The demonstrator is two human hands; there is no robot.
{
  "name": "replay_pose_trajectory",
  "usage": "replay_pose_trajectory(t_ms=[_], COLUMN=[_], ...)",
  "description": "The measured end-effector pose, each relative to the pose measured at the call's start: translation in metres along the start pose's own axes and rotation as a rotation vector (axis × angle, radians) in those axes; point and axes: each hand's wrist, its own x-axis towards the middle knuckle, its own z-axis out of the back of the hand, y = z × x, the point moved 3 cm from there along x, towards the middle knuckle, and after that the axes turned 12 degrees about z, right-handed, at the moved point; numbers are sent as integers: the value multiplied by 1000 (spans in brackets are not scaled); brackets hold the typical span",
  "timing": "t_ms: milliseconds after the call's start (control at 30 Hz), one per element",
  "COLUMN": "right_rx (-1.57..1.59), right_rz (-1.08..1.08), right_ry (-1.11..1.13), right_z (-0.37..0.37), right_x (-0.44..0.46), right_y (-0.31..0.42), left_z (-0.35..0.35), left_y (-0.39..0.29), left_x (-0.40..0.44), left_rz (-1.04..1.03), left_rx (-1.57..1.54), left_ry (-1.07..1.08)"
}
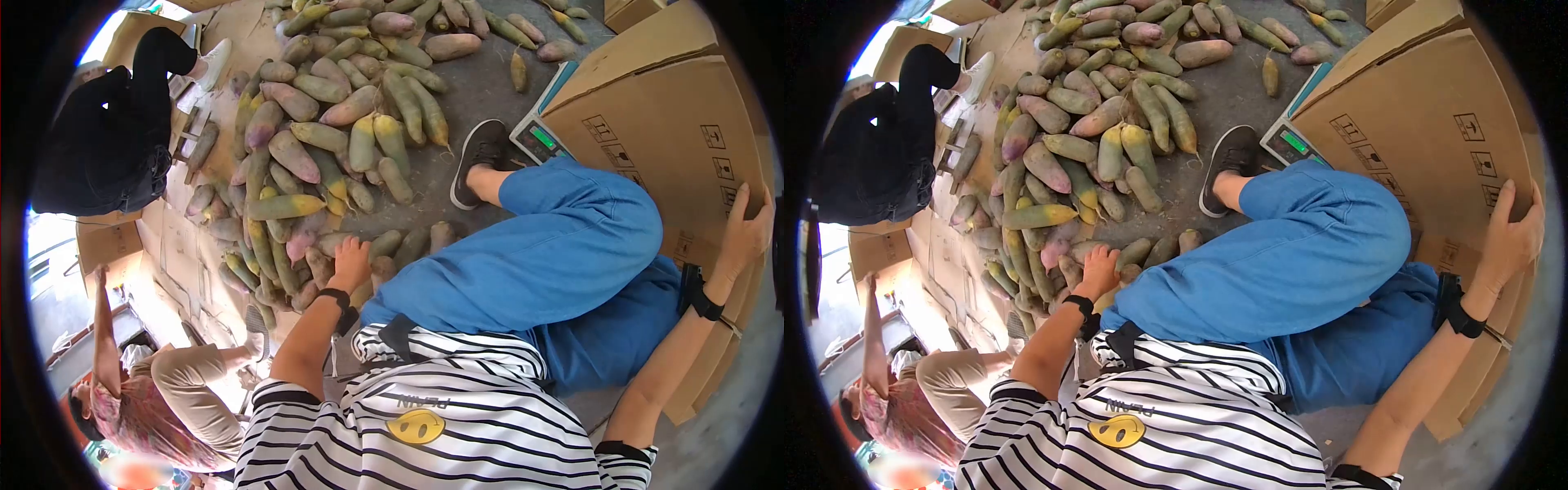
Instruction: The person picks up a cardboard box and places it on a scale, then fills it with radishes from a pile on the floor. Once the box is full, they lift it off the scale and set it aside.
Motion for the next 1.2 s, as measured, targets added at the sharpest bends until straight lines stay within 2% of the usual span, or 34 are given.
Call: replay_pose_trajectory(t_ms=[67,100,167,200,267,400,467,600,667,700,767,900,967,1000,1067,1133,1200], right_rx=[-66,-66,-8,-8,-5,-22,-53,-50,-65,-66,-70,-43,-24,-36,-38,-12,48], right_rz=[36,39,-7,-7,-13,-8,6,1,-3,-8,1,-27,-15,-25,-28,-22,-33], right_ry=[5,6,-9,-8,9,7,0,8,20,17,3,-35,-48,-50,-62,-101,-120], right_z=[0,0,0,1,1,2,5,5,3,3,10,12,12,14,20,24,29], right_x=[-1,-1,-1,-1,-1,0,1,-1,-1,-1,5,3,2,4,8,10,12], right_y=[-1,1,3,3,2,4,8,6,2,3,14,18,18,22,32,34,41], left_z=[-7,-5,-8,-9,-3,7,3,-32,-37,-36,-32,-11,0,18,71,134,201], left_y=[-3,-4,-5,-5,-7,-20,-29,-34,-31,-30,-29,-28,-17,-18,-22,-35,-57], left_x=[6,6,2,-1,-11,-13,-11,-12,-13,-12,-10,-1,15,24,46,67,79], left_rz=[-42,-42,-75,-75,-91,-44,20,108,246,245,348,333,221,207,167,27,29], left_rx=[-27,-30,-21,-22,-125,-96,13,-36,-281,-279,-463,-570,-643,-638,-866,-940,-1118], left_ry=[224,226,406,407,260,296,315,274,416,411,541,531,280,276,91,-129,-144])
